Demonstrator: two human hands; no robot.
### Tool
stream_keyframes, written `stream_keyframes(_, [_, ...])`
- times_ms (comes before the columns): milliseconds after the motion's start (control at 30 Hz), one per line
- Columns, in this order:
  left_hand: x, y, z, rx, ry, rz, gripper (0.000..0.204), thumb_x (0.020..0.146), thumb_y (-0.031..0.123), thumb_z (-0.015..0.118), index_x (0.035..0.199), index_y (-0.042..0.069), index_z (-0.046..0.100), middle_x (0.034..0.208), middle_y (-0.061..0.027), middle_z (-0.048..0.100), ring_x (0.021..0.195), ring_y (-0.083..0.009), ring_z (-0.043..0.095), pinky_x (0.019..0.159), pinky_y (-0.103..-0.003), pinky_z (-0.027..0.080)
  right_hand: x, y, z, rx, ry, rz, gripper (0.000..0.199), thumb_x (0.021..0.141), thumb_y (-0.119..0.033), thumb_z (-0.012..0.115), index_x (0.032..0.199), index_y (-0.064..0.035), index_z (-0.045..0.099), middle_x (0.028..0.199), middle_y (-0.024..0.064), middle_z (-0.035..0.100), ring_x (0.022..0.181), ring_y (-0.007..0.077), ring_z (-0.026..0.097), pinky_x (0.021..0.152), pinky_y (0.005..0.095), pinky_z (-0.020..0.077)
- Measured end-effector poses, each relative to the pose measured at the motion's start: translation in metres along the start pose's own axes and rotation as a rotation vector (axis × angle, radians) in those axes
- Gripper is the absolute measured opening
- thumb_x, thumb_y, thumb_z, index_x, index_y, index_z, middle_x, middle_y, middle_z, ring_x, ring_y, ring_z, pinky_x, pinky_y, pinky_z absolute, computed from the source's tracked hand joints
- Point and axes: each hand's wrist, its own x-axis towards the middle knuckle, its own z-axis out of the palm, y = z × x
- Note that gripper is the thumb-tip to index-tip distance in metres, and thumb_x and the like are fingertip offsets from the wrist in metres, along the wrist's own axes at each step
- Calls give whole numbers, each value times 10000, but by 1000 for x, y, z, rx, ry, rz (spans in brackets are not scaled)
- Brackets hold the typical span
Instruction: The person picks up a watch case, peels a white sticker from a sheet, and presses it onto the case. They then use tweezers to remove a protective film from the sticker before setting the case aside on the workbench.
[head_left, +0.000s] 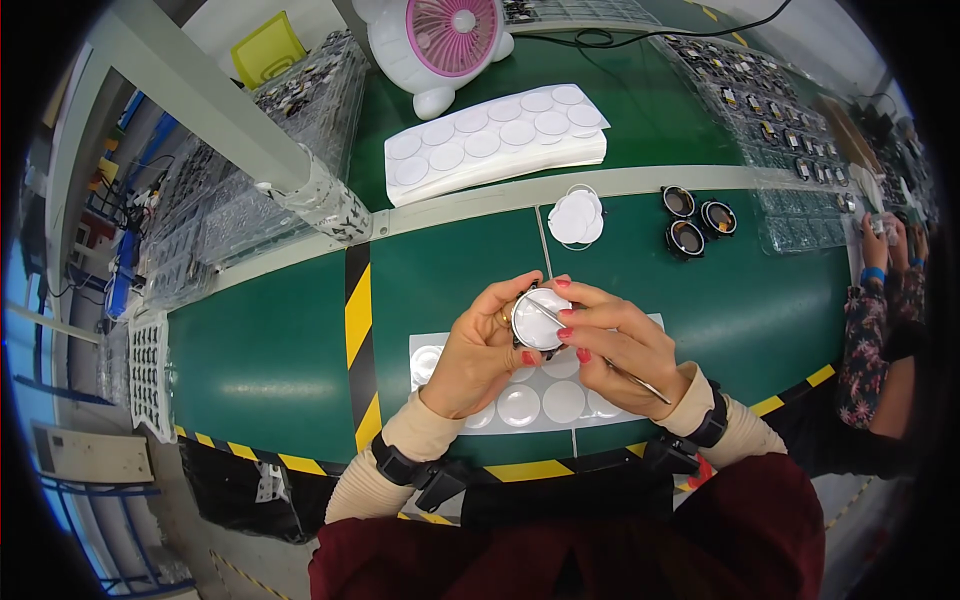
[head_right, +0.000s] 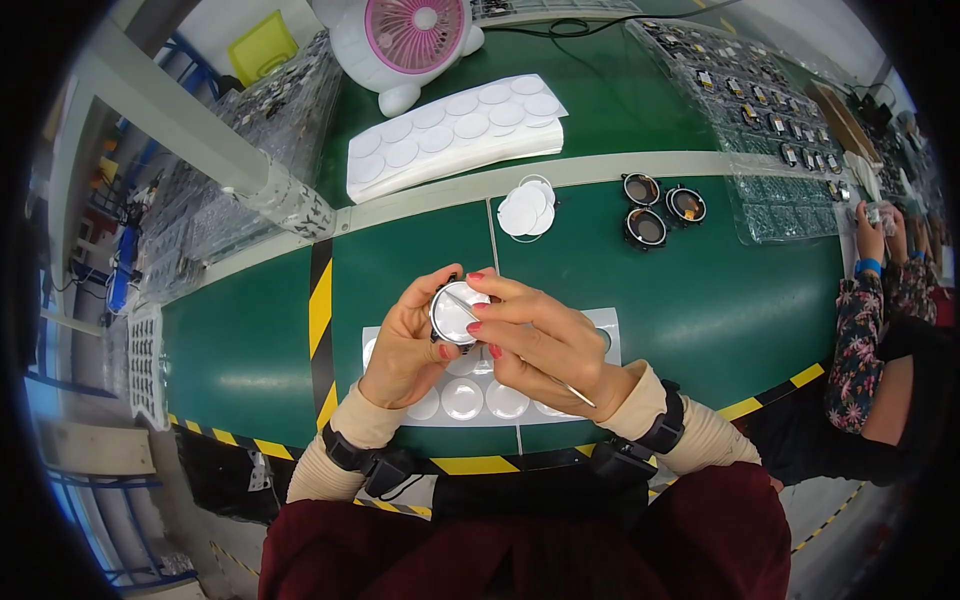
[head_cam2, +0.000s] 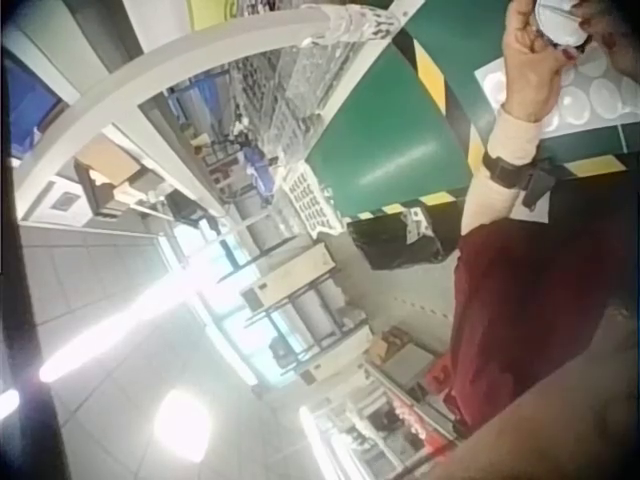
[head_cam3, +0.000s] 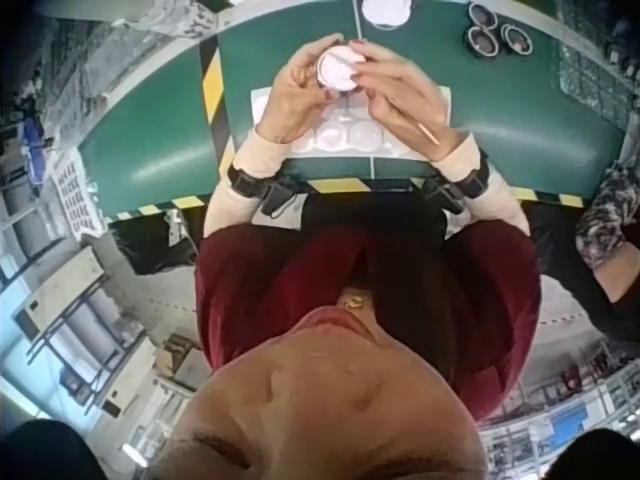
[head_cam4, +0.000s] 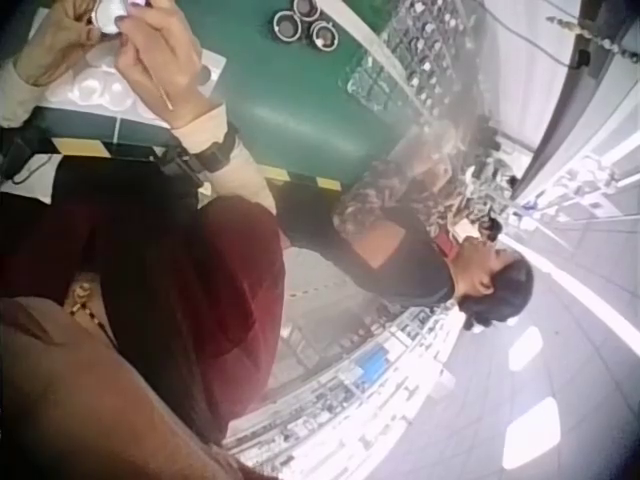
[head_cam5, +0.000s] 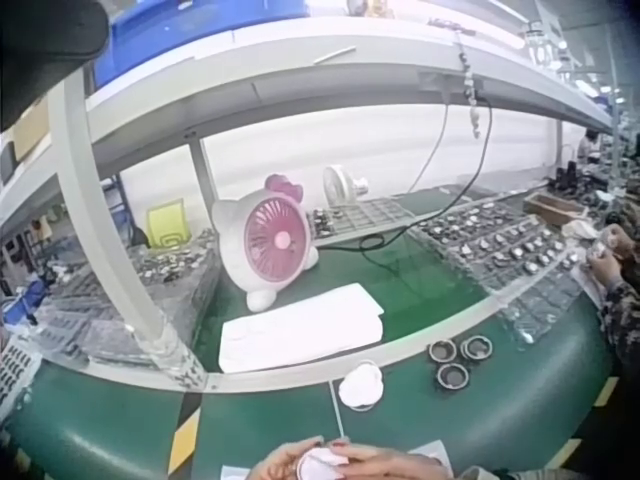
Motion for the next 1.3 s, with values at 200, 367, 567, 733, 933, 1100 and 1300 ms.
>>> stream_keyframes(200, [-1,2,2,90,42,3,730,671,-84,694,1302,65,358,1235,-98,485,1079,-174,521,891,-265,459,-1,1,-1,18,-17,3,291,669,159,513,920,32,588,1000,159,569,1058,391,542,867,418,473])
stream_keyframes(367, [0,-2,1,28,-24,10,658,724,-157,589,1297,59,348,1305,-119,412,1119,-166,475,887,-271,467,-1,2,-5,103,-43,-1,285,686,138,510,942,37,586,1017,164,570,1061,391,539,872,431,466])
stream_keyframes(567, [1,-1,3,43,-24,14,647,724,-165,580,1284,69,358,1317,-134,393,1141,-182,460,910,-282,456,-1,5,-3,66,-44,-21,289,686,135,514,951,41,584,1024,167,570,1039,385,553,860,429,474])
stream_keyframes(733, [1,-1,3,39,-50,35,644,721,-170,577,1279,73,364,1319,-141,387,1151,-194,453,917,-289,454,-1,4,-1,46,-21,-10,291,681,150,499,937,41,584,1001,167,574,1022,379,564,851,422,481])
stream_keyframes(933, [2,-2,3,63,-62,57,646,718,-177,571,1275,82,369,1318,-145,383,1158,-202,449,923,-296,451,-2,3,0,60,17,3,291,674,165,484,919,42,582,971,164,577,1014,375,569,848,416,485])
stream_keyframes(1100, [2,-2,2,47,-73,57,643,722,-174,570,1274,84,368,1319,-146,382,1159,-201,448,915,-293,457,-3,3,-1,69,9,7,283,674,163,488,914,44,581,967,164,575,1006,370,574,847,416,487])
stream_keyframes(1300, [1,-3,3,46,-69,52,640,726,-168,572,1275,88,365,1321,-145,382,1157,-196,449,890,-277,472,-1,4,-1,78,0,-10,277,673,164,498,906,42,582,968,166,578,987,360,586,833,413,496])
